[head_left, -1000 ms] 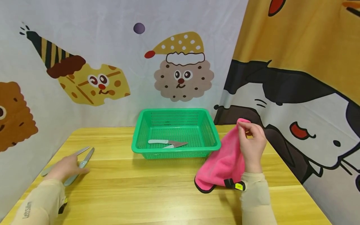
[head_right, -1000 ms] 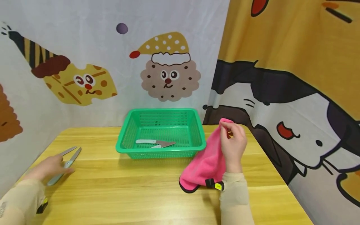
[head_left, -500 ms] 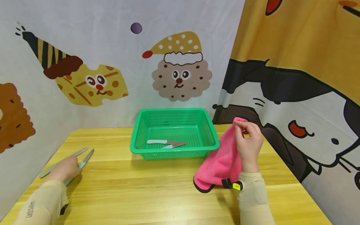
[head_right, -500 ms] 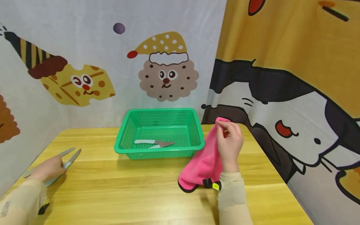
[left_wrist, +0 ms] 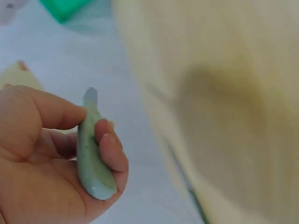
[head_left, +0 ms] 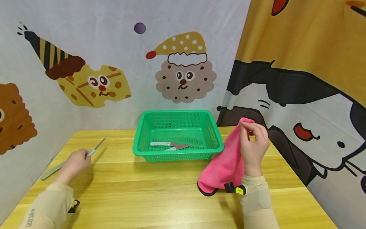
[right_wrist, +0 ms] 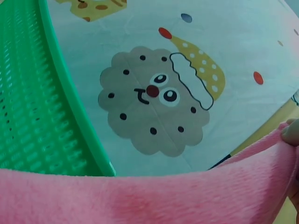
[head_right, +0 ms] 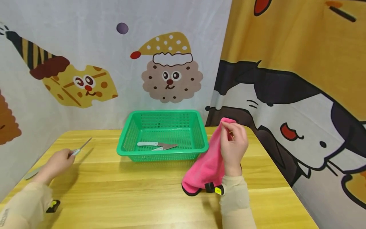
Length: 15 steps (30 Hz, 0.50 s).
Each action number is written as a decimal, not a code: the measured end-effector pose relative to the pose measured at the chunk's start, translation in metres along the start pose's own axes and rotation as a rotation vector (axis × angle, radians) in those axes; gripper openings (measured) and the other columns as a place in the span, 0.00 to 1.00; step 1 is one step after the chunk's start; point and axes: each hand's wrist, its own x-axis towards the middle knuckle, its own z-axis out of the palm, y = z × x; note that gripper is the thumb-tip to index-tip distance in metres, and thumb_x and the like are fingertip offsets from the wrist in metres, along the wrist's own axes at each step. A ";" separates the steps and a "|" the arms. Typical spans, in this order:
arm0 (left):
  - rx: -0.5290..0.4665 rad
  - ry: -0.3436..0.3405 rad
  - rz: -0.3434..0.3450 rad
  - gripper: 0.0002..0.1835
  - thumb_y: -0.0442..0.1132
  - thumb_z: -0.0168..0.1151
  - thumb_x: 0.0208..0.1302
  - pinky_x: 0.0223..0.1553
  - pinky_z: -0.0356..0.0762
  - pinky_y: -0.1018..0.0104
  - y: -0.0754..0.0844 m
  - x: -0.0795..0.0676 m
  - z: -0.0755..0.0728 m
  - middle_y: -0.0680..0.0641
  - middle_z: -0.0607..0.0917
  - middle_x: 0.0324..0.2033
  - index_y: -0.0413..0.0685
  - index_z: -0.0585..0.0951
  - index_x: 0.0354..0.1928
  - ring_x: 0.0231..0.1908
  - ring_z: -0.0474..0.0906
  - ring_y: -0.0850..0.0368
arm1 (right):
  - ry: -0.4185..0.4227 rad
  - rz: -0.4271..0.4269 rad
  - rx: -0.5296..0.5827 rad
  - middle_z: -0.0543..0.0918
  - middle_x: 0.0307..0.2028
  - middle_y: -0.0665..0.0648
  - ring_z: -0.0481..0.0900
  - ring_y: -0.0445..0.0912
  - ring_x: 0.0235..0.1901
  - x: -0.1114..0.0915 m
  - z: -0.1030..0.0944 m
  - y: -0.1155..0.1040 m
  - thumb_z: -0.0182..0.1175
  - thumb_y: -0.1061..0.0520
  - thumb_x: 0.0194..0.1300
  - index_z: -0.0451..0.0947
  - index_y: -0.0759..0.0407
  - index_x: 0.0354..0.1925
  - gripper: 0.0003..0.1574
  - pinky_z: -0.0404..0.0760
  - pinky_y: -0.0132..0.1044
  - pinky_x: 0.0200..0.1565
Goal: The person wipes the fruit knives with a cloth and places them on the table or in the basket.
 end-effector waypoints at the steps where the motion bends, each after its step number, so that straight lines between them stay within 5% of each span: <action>1: -0.029 0.019 0.006 0.17 0.33 0.39 0.73 0.18 0.64 0.62 0.009 0.000 -0.001 0.45 0.72 0.21 0.21 0.71 0.45 0.18 0.64 0.54 | 0.011 -0.010 0.008 0.81 0.36 0.71 0.72 0.35 0.40 0.000 0.000 -0.002 0.65 0.75 0.59 0.85 0.75 0.38 0.07 0.73 0.28 0.39; 4: -0.058 0.092 0.044 0.22 0.35 0.40 0.77 0.20 0.65 0.61 0.036 0.001 -0.005 0.43 0.74 0.25 0.18 0.68 0.57 0.20 0.65 0.52 | 0.046 -0.031 0.034 0.81 0.36 0.72 0.73 0.36 0.41 0.001 0.000 -0.007 0.65 0.75 0.59 0.84 0.75 0.38 0.07 0.74 0.28 0.40; 9: -0.122 0.199 0.127 0.19 0.37 0.42 0.79 0.25 0.68 0.59 0.081 -0.001 -0.006 0.39 0.78 0.33 0.25 0.73 0.54 0.27 0.71 0.50 | 0.081 -0.064 0.067 0.80 0.35 0.73 0.73 0.38 0.41 0.000 0.002 -0.015 0.64 0.77 0.57 0.84 0.76 0.37 0.07 0.75 0.27 0.42; 15: -0.329 0.141 0.186 0.17 0.40 0.42 0.80 0.25 0.69 0.63 0.125 -0.001 0.001 0.42 0.77 0.29 0.33 0.76 0.48 0.27 0.70 0.52 | 0.055 -0.138 0.084 0.79 0.34 0.73 0.75 0.43 0.40 -0.005 0.009 -0.024 0.65 0.80 0.54 0.83 0.75 0.36 0.10 0.76 0.26 0.45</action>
